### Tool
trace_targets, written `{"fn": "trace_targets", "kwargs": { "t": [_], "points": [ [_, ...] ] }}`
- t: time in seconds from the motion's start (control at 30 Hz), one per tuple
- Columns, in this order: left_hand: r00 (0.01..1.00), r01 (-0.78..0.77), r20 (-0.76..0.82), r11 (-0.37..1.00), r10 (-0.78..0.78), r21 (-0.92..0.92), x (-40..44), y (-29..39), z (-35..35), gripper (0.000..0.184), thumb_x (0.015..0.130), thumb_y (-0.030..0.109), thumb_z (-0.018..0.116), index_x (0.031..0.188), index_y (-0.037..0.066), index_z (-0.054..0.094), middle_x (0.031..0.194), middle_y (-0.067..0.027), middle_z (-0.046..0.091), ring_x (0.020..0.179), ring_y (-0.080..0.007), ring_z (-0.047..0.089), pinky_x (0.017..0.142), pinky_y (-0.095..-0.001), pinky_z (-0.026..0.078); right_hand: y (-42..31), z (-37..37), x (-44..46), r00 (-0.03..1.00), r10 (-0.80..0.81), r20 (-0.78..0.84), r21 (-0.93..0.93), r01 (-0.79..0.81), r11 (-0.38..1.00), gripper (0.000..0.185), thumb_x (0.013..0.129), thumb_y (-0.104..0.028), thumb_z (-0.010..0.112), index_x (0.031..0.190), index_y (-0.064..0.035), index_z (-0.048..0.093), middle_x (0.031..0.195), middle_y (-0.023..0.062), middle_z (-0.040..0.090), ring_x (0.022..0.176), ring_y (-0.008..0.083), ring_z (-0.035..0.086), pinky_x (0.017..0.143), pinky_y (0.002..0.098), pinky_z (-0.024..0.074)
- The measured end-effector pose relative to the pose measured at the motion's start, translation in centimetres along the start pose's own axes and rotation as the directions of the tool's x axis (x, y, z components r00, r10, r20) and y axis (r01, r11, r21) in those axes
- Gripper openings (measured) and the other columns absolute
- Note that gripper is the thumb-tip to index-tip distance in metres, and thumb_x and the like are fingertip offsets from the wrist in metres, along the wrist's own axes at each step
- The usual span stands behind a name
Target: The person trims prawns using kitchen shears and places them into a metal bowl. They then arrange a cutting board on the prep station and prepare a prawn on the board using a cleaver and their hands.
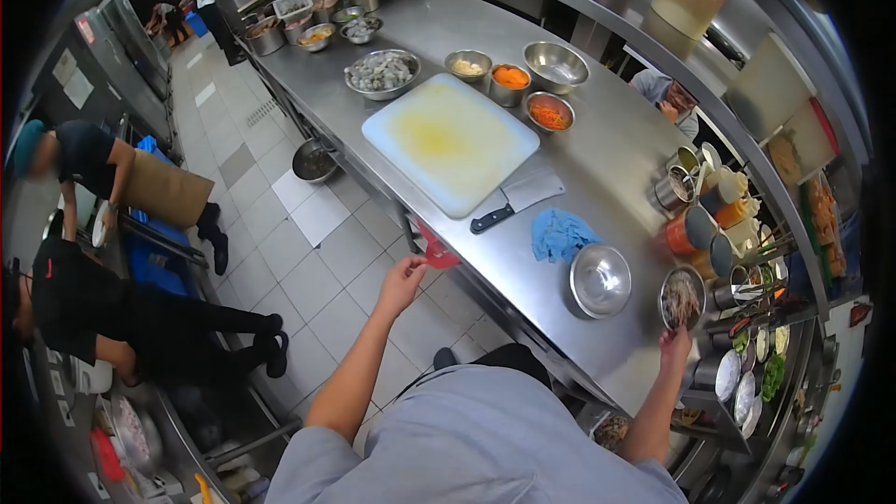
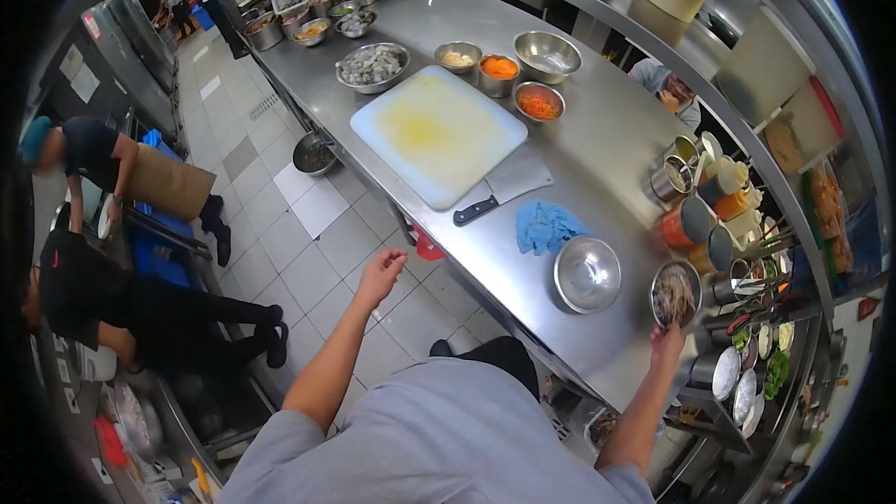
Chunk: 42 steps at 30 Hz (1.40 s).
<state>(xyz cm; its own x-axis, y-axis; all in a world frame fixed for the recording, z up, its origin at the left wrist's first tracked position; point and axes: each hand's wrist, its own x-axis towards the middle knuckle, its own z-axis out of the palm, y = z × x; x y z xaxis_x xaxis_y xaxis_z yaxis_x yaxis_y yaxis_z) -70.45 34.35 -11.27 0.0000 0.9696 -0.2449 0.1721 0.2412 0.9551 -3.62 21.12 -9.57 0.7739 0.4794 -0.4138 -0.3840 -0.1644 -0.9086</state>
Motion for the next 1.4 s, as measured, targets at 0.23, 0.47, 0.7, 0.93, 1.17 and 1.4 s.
{"fn": "trace_targets", "kwargs": {
  "t": [0.23,0.47,0.7,0.93,1.17,1.4],
  "points": [
    [0.899,-0.408,0.035,0.804,0.437,0.433,4.3,4.6,-1.3,0.035,0.091,0.007,0.058,0.126,0.003,0.064,0.13,-0.0146,0.063,0.123,-0.0303,0.059,0.102,-0.0376,0.049,-4.8,19.7,-7.4,0.874,-0.086,0.478,-0.201,0.205,0.958,0.019,0.094,-0.013,0.05,0.112,-0.0097,0.055,0.08,0.0038,0.061,0.055,0.0113,0.056,0.046,0.0265,0.0456],
    [0.898,-0.435,0.264,0.619,0.353,0.653,12.6,10.0,1.7,0.048,0.085,0.003,0.056,0.133,0.004,0.06,0.145,-0.0152,0.054,0.132,-0.0324,0.052,0.109,-0.0413,0.046,-0.3,38.9,-9.9,0.769,0.059,0.636,-0.331,0.203,0.921,0.019,0.093,-0.013,0.05,0.11,-0.0045,0.052,0.078,0.0075,0.063,0.056,0.0139,0.06,0.047,0.0295,0.0532],
    [0.668,-0.673,0.503,0.156,0.549,0.723,21.7,9.9,3.0,0.045,0.082,0.003,0.055,0.125,0.002,0.064,0.142,-0.0135,0.058,0.129,-0.0311,0.056,0.103,-0.0419,0.049,2.8,52.2,-10.6,0.719,0.153,0.678,-0.441,0.231,0.867,0.022,0.094,-0.015,0.049,0.114,-0.0067,0.049,0.079,0.0074,0.063,0.061,0.0146,0.062,0.053,0.0305,0.0543],
    [0.706,-0.609,0.684,0.338,-0.182,0.718,20.3,11.4,-4.7,0.015,0.085,0.014,0.058,0.09,0.012,0.072,0.094,-0.0138,0.07,0.092,-0.0326,0.067,0.08,-0.0453,0.053,4.9,55.3,-10.7,0.708,0.153,0.69,-0.21,-0.008,0.978,0.032,0.103,-0.029,0.057,0.123,-0.0047,0.05,0.082,0.0085,0.065,0.062,0.0144,0.062,0.054,0.029,0.0544],
    [0.861,-0.475,0.447,0.702,0.244,0.531,20.2,9.7,-7.3,0.02,0.084,0.016,0.067,0.103,0.009,0.07,0.112,-0.0127,0.067,0.109,-0.033,0.063,0.089,-0.0466,0.052,8.5,50.2,-15.8,0.588,0.33,0.738,-0.468,0.093,0.879,0.025,0.101,-0.026,0.063,0.114,-0.0047,0.063,0.076,0.0007,0.06,0.057,0.0086,0.054,0.05,0.0241,0.0443],
    [0.801,-0.592,0.406,0.476,0.441,0.65,21.3,6.8,-3.4,0.04,0.087,0.02,0.069,0.126,0.014,0.064,0.149,-0.0125,0.048,0.146,-0.0355,0.036,0.118,-0.0596,0.025,9.4,45.7,-20.5,0.609,0.036,0.792,-0.566,0.712,0.415,0.035,0.089,-0.025,0.074,0.118,-0.0073,0.069,0.071,0.0048,0.058,0.069,0.0176,0.06,0.066,0.0334,0.0482]
  ]
}}
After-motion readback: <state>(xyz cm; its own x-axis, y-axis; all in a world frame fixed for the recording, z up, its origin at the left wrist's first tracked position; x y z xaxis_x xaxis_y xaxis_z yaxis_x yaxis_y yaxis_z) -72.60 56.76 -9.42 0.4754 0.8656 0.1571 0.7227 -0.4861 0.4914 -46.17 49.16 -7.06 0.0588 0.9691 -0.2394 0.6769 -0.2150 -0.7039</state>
